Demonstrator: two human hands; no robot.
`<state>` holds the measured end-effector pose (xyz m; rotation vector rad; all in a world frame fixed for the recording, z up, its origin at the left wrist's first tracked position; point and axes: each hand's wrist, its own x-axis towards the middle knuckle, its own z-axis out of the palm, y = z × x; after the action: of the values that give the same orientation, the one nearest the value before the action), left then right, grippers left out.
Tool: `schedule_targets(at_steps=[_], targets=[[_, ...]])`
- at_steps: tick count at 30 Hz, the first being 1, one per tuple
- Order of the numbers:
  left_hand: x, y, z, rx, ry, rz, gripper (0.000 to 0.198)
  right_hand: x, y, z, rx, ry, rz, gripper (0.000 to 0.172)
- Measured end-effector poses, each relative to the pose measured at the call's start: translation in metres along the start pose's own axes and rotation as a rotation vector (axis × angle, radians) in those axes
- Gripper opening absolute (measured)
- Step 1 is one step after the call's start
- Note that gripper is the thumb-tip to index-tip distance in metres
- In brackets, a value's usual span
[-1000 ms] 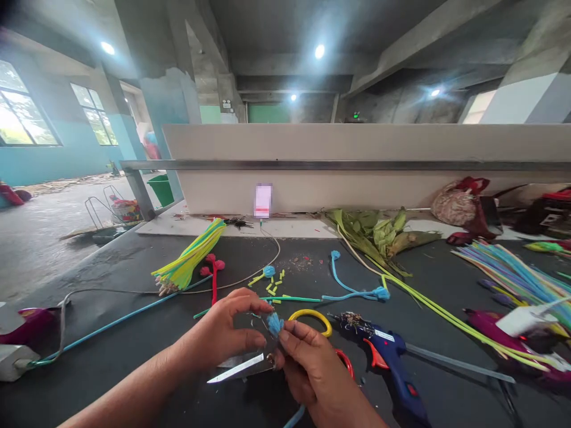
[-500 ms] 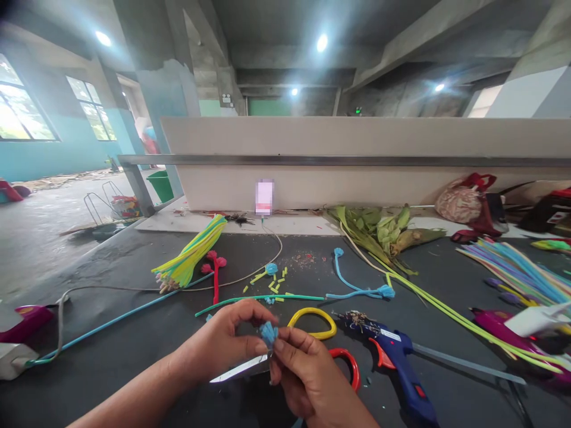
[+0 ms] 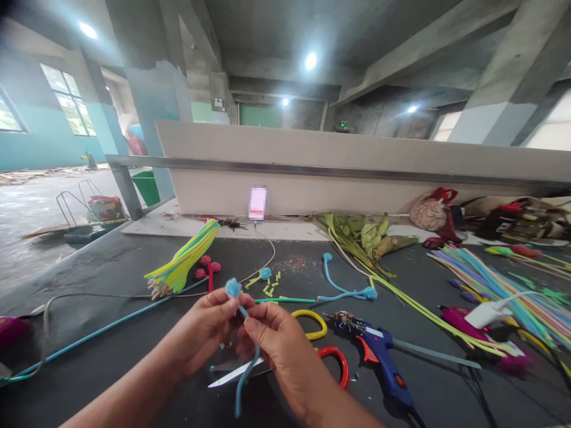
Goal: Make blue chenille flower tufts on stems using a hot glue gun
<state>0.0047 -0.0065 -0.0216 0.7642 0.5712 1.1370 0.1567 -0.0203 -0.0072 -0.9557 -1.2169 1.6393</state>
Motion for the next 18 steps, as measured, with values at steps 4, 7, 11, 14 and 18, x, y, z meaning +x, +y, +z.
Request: schedule_targets(at_steps=[4,7,11,14,18], targets=[[0.001,0.032,-0.015,-0.03,0.013,0.049,0.012,0.038,-0.021,-0.031,-0.758,0.239,-0.148,0.014],[-0.001,0.051,-0.024,-0.04,0.021,0.098,0.013,0.078,-0.023,-0.053,-1.008,0.317,-0.123,0.008],[-0.001,0.065,-0.035,-0.035,0.044,0.092,0.013,0.112,-0.006,-0.06,-1.301,0.299,-0.074,0.025],[0.0,0.068,-0.04,-0.013,0.074,0.062,0.011,0.117,0.007,-0.057,-1.438,0.254,-0.019,0.029],[0.001,0.066,-0.04,0.014,0.086,0.041,0.011,0.114,0.013,-0.057,-1.516,0.238,0.027,0.028]])
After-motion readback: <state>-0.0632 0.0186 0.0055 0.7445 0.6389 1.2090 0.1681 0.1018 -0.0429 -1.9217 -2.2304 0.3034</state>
